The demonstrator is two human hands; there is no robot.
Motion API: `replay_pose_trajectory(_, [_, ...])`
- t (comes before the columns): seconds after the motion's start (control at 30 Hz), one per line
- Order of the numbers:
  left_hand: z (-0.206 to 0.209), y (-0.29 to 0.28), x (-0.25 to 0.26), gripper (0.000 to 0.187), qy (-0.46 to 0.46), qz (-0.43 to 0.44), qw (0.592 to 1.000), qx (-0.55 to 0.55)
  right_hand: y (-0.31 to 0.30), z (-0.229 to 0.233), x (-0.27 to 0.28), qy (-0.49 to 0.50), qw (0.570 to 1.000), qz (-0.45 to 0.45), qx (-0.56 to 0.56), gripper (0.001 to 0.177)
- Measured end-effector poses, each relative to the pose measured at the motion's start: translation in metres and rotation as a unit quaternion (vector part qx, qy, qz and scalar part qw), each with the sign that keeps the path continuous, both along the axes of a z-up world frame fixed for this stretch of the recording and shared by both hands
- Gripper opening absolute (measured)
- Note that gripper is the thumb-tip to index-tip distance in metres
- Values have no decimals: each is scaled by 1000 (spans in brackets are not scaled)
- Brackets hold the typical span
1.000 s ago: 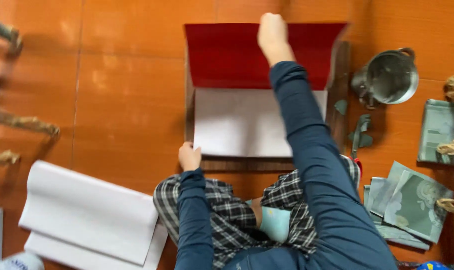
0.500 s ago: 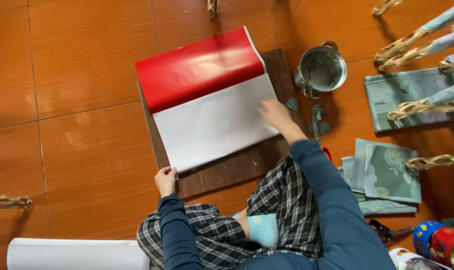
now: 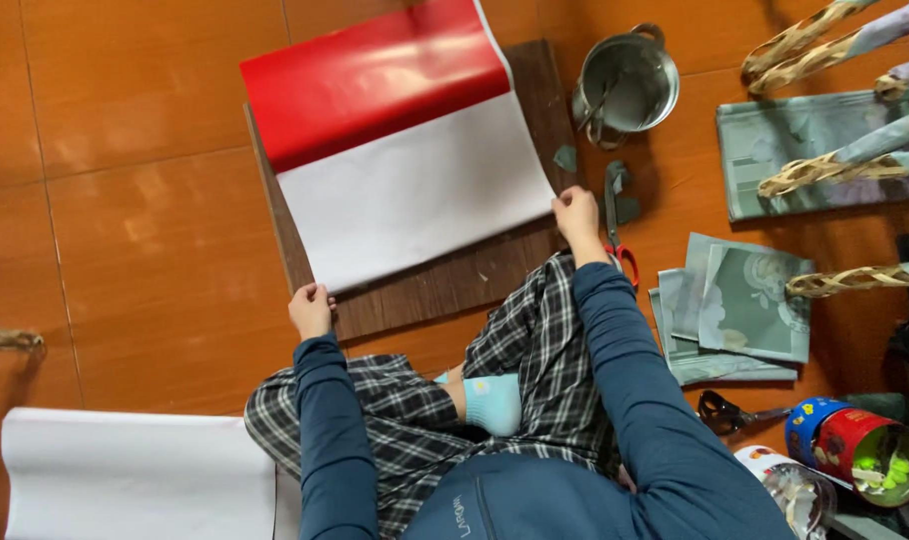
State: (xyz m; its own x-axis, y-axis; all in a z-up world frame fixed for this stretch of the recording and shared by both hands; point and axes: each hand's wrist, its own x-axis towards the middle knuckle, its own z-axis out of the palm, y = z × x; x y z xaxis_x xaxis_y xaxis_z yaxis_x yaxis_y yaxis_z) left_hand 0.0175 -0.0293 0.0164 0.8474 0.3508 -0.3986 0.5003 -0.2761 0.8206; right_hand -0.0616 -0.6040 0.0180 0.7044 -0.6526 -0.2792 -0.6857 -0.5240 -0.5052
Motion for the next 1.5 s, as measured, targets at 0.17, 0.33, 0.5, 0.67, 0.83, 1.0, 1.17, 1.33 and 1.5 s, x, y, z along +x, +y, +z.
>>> replay_pose_trajectory(0.17, [-1,-2,0,25,2,18,1000,-6,9,27,8,-84,965,-113,223,33])
replay_pose_trajectory(0.33, [-16,2,1,19,-5,34,999,12,4,35,4,-70,966,-89,234,37])
replay_pose_trajectory(0.5, [-23,4,-4,15,1,62,997,33,-3,19,4,-53,985,-13,167,34])
replay_pose_trajectory(0.67, [-33,-4,-6,11,58,-18,948,312,-2,18,12,-4,997,32,64,23])
replay_pose_trajectory(0.83, [13,-28,-13,10,70,-13,955,289,-2,13,13,20,998,61,-4,22])
replay_pose_trajectory(1.0, [17,-33,-16,17,60,-47,951,300,2,18,11,42,997,58,-15,28])
replay_pose_trajectory(1.17, [24,-49,-17,33,-58,-112,873,470,10,28,11,39,998,44,-7,27])
replay_pose_trajectory(1.33, [66,-82,-23,60,-88,-160,977,112,13,31,12,56,997,42,-11,28])
replay_pose_trajectory(1.5, [19,-87,-36,88,-163,-372,852,331,14,37,12,59,997,44,-8,28])
